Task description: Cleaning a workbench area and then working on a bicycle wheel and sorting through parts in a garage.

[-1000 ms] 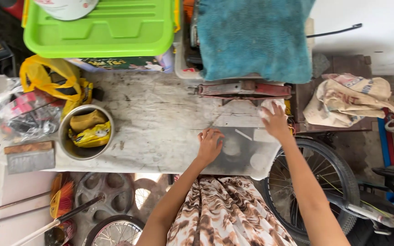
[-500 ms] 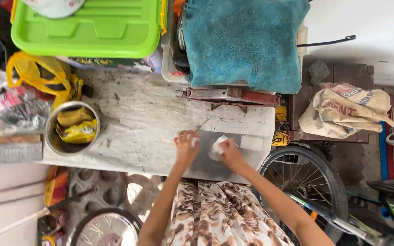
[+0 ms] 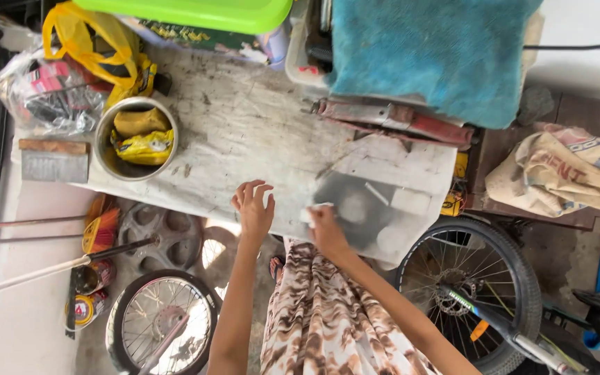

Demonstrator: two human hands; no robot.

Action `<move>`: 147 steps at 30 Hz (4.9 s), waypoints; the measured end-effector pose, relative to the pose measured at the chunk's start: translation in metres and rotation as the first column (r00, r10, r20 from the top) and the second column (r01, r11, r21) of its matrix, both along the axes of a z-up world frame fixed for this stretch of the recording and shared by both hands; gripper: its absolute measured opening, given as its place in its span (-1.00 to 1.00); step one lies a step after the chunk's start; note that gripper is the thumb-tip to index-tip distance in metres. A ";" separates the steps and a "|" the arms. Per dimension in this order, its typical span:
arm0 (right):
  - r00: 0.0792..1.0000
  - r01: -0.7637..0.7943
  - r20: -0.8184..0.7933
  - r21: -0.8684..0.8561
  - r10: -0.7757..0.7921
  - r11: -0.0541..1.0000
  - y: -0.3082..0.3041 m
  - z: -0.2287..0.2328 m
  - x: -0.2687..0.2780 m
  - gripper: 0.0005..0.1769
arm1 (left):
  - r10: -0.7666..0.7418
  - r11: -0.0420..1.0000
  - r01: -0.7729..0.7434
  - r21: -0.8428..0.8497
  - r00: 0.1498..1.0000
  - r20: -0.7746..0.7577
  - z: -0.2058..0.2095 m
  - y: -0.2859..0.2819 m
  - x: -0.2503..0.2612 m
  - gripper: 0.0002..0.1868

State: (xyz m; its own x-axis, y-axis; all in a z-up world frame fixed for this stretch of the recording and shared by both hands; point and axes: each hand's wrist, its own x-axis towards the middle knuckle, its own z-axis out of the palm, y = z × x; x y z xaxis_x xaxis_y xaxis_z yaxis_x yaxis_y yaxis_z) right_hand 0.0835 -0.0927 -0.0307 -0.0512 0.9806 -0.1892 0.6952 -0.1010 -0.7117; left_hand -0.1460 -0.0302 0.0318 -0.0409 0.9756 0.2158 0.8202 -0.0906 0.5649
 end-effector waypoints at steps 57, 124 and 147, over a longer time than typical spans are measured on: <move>0.859 0.385 0.096 0.527 -0.503 0.758 0.052 -0.016 -0.081 -0.45 | 0.256 0.962 -0.250 -0.110 0.966 0.042 -0.026 -0.119 -0.179 -0.76; 0.937 0.315 -0.177 0.056 -0.301 0.947 0.396 -0.050 -0.316 -0.70 | 0.637 0.746 0.132 -0.652 0.143 0.758 -0.027 0.084 -0.491 -0.63; 0.990 0.099 0.033 0.508 -0.134 0.855 0.213 -0.056 -0.325 -0.73 | 0.597 0.802 0.007 -0.597 0.038 0.802 -0.021 0.067 -0.534 -0.70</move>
State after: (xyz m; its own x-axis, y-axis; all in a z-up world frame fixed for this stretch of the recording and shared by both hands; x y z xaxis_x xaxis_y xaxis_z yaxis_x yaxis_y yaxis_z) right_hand -0.2413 0.1206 -0.0871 0.0648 0.9403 0.3341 0.7470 0.1763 -0.6411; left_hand -0.6800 0.0369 0.0109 -0.2104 0.7641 -0.6098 -0.5342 0.4325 0.7263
